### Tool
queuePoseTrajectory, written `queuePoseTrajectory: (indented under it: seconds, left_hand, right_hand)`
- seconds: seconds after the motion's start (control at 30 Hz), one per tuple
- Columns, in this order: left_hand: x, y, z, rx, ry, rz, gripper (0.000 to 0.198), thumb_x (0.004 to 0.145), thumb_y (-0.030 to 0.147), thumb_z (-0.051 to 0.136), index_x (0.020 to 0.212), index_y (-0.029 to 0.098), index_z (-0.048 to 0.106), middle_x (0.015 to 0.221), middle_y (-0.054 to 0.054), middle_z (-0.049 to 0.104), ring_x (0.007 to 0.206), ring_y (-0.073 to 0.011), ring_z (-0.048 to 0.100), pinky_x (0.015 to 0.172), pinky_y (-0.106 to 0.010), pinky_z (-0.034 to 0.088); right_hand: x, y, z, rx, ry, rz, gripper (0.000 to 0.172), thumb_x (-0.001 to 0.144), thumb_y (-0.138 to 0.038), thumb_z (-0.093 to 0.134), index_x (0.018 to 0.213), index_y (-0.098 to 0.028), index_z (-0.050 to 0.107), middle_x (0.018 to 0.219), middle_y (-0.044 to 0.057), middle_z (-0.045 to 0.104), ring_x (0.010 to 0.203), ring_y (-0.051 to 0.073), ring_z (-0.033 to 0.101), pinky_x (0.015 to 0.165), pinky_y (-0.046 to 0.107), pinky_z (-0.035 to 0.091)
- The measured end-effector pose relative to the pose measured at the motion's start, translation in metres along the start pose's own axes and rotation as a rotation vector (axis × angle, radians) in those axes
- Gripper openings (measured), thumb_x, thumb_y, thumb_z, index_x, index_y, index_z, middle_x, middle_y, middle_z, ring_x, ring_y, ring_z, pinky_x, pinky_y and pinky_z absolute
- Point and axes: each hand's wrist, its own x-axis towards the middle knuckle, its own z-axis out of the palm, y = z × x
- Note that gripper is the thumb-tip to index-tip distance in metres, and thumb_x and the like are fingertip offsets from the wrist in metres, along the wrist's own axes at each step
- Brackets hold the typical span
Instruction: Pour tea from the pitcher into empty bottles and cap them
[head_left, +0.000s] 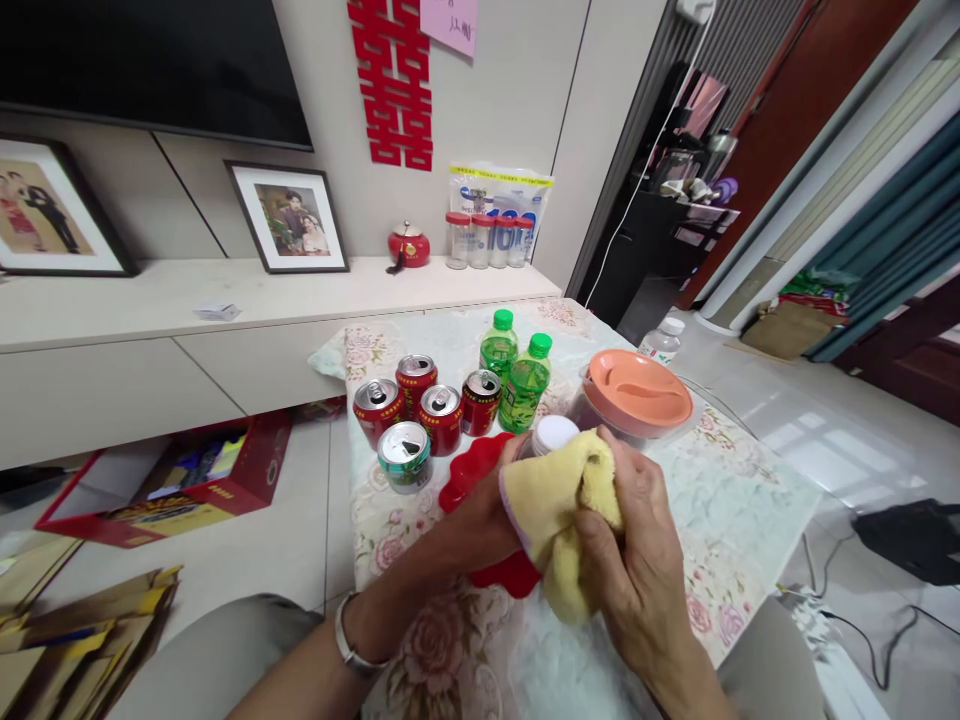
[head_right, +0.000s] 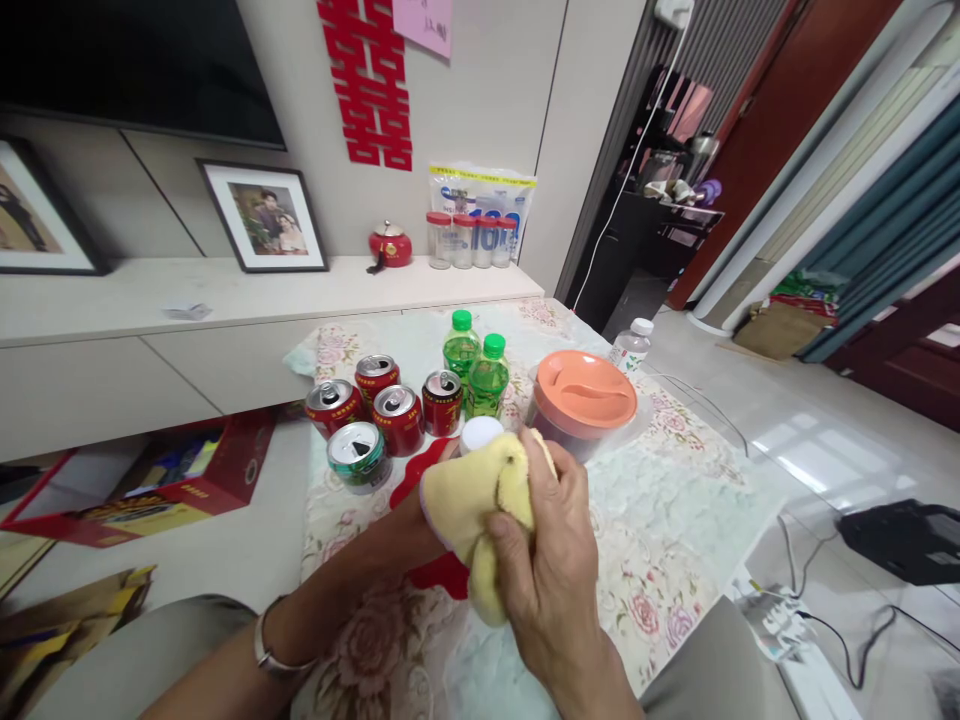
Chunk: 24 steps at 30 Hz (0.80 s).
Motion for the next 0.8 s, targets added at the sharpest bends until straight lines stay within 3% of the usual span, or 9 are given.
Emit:
queuePoseTrajectory:
  seconds: [0.1,0.23,0.33,0.47,0.53,0.63,0.8]
  left_hand:
    - [-0.003,0.005,0.004,0.002,-0.008,-0.017,0.093,0.074,0.028,0.089,0.153,0.024,0.04,0.143,-0.012,0.064,0.136,-0.037,0.058,0.113,-0.047,0.05]
    - [-0.008,0.013,0.002,-0.054,-0.055,-0.078,0.1,0.069,0.025,0.092,0.154,0.025,0.038,0.149,-0.013,0.06,0.138,-0.0374,0.058,0.114,-0.05,0.05]
    - [-0.01,0.015,-0.002,-0.108,-0.044,-0.061,0.092,0.069,0.03,0.094,0.146,0.024,0.045,0.149,-0.013,0.061,0.138,-0.036,0.058,0.112,-0.045,0.051]
    - [-0.008,0.014,-0.005,-0.131,0.033,-0.013,0.09,0.066,0.048,0.096,0.139,0.023,0.05,0.14,-0.012,0.066,0.129,-0.0337,0.063,0.108,-0.041,0.051]
    - [-0.006,0.013,-0.006,-0.141,0.082,-0.025,0.091,0.065,0.055,0.095,0.138,0.023,0.05,0.134,-0.011,0.069,0.123,-0.0323,0.066,0.104,-0.04,0.054]
    - [-0.003,0.013,-0.005,-0.158,0.13,-0.053,0.084,0.069,0.053,0.093,0.135,0.024,0.05,0.128,-0.009,0.072,0.117,-0.0297,0.07,0.098,-0.038,0.057]
    - [-0.003,0.007,0.003,-0.063,0.181,-0.079,0.08,0.074,0.039,0.09,0.141,0.031,0.047,0.133,-0.007,0.07,0.12,-0.0283,0.069,0.102,-0.039,0.056]
  right_hand:
    - [0.011,0.004,0.001,0.063,0.055,0.005,0.045,0.102,-0.035,0.053,0.145,-0.026,0.059,0.133,0.011,0.065,0.123,0.029,0.061,0.1,0.046,0.053]
    - [0.02,0.02,0.01,0.381,0.018,0.348,0.037,0.096,-0.043,0.058,0.122,-0.022,0.073,0.109,0.007,0.077,0.094,0.026,0.07,0.081,0.036,0.058]
    - [0.015,0.03,0.02,0.541,-0.069,0.456,0.033,0.088,-0.046,0.064,0.104,-0.021,0.076,0.091,0.004,0.077,0.079,0.024,0.067,0.071,0.035,0.058]
    - [0.001,0.032,0.031,0.566,-0.118,0.492,0.027,0.084,-0.047,0.066,0.09,-0.022,0.073,0.075,0.001,0.073,0.072,0.023,0.064,0.067,0.034,0.058]
    - [-0.006,0.029,0.033,0.556,-0.124,0.517,0.025,0.087,-0.044,0.064,0.091,-0.021,0.073,0.078,0.002,0.073,0.072,0.022,0.065,0.065,0.032,0.057]
    - [-0.013,0.018,0.031,0.477,-0.115,0.526,0.031,0.093,-0.044,0.059,0.107,-0.021,0.074,0.095,0.004,0.077,0.085,0.023,0.069,0.075,0.034,0.058]
    - [-0.017,-0.002,0.017,0.225,0.017,0.351,0.037,0.101,-0.044,0.055,0.128,-0.024,0.069,0.12,0.009,0.074,0.107,0.026,0.069,0.092,0.041,0.057]
